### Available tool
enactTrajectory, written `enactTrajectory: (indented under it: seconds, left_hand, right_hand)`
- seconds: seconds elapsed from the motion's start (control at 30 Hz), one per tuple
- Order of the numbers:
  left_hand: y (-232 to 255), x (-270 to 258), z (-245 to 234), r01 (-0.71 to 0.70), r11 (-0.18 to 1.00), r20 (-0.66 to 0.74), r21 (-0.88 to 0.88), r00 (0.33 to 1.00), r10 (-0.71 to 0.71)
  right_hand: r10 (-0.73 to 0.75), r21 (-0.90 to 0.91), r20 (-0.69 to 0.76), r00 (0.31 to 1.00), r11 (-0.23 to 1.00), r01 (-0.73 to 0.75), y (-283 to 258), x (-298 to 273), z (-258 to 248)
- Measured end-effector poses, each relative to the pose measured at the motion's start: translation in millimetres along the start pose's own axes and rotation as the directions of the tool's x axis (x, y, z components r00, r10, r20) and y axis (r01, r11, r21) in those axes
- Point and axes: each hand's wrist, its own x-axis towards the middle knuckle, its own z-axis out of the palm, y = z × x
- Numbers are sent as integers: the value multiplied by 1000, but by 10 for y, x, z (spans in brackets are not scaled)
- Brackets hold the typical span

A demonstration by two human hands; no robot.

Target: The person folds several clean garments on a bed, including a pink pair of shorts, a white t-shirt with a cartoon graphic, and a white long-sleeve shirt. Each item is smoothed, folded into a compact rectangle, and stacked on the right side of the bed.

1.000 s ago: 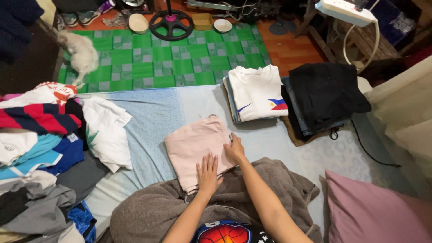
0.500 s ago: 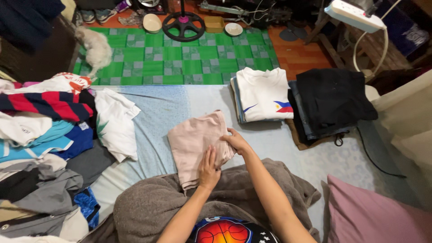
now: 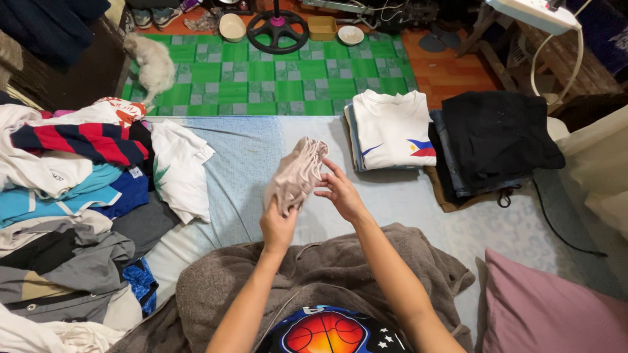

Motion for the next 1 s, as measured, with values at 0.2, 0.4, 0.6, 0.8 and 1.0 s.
enactTrajectory:
  seconds: [0.2, 0.4, 0.6, 0.8, 1.0]
  left_hand:
    - [368, 192, -267, 162, 871, 108, -463, 986, -126]
    - [732, 174, -569, 455, 638, 429, -622, 879, -208]
    - [782, 234, -775, 616, 563, 631, -551, 749, -202]
    - [146, 482, -765, 691, 434, 679, -579, 703, -212]
    - [-451, 725, -648, 710, 393, 683, -584, 692, -235]
  right_hand:
    - [-261, -408, -78, 962, 889, 208, 121, -55, -205]
    - [-49, -195, -154, 987, 981, 18, 535, 49, -763]
    - [90, 300, 223, 971, 941, -156, 942, -65, -1182]
    - [220, 291, 138, 966, 923, -252, 587, -295, -1116]
    - [230, 39, -38, 972, 973, -229, -25, -340, -649]
